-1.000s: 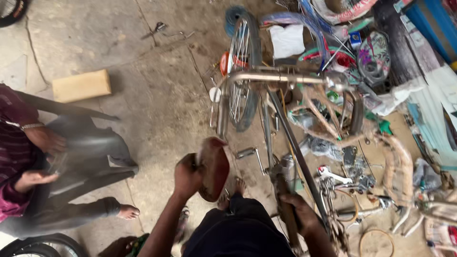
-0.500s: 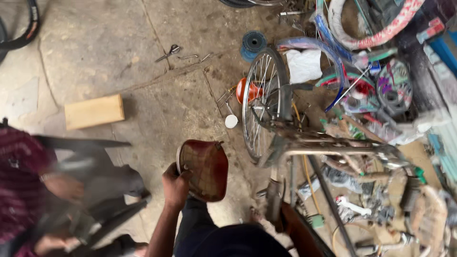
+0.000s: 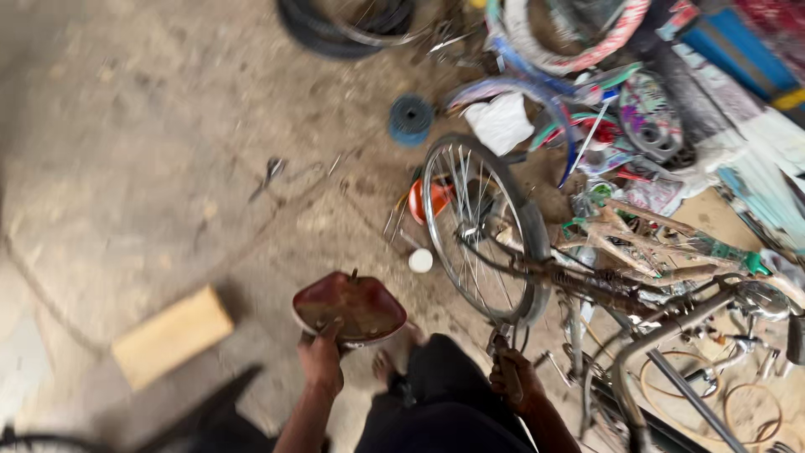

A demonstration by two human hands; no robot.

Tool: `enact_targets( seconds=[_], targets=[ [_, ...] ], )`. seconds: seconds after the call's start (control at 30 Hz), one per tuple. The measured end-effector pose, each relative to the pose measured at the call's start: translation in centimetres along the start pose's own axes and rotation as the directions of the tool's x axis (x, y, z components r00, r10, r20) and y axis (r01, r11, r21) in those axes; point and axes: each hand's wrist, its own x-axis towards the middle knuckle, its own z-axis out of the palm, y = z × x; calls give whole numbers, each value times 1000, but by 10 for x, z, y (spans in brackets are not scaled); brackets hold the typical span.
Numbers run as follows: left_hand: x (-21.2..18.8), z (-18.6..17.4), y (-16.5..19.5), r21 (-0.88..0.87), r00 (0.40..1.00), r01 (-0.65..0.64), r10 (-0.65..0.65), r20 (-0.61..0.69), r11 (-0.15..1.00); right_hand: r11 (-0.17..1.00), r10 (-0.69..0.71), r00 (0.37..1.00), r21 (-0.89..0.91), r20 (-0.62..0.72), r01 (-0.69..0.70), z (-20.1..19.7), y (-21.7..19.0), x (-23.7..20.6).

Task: The person inflates a bicycle tire using a hand pump and then removes the bicycle seat. They use a hammer to tap on the underside of the seat, likely to adjust or remove components.

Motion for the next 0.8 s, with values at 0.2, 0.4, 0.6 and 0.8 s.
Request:
enact_targets(
  seconds=[0.2, 0.4, 0.6, 0.8],
  targets=[
    [94, 43, 65, 27, 993, 122, -121, -13, 992, 996, -82, 990, -17, 118, 85, 123, -25, 61],
    [153, 74, 138, 185, 1000, 12, -10, -13, 983, 983, -85, 995, -156, 60, 93, 261, -56, 115],
    [224, 123, 223, 285, 994, 49, -73, 77, 957, 972, -121, 975, -175, 187, 154, 369, -116, 192],
    [317, 178, 239, 449, 949, -176, 29, 315, 876, 974, -148, 984, -156, 99, 163, 433, -159, 233]
  ],
)
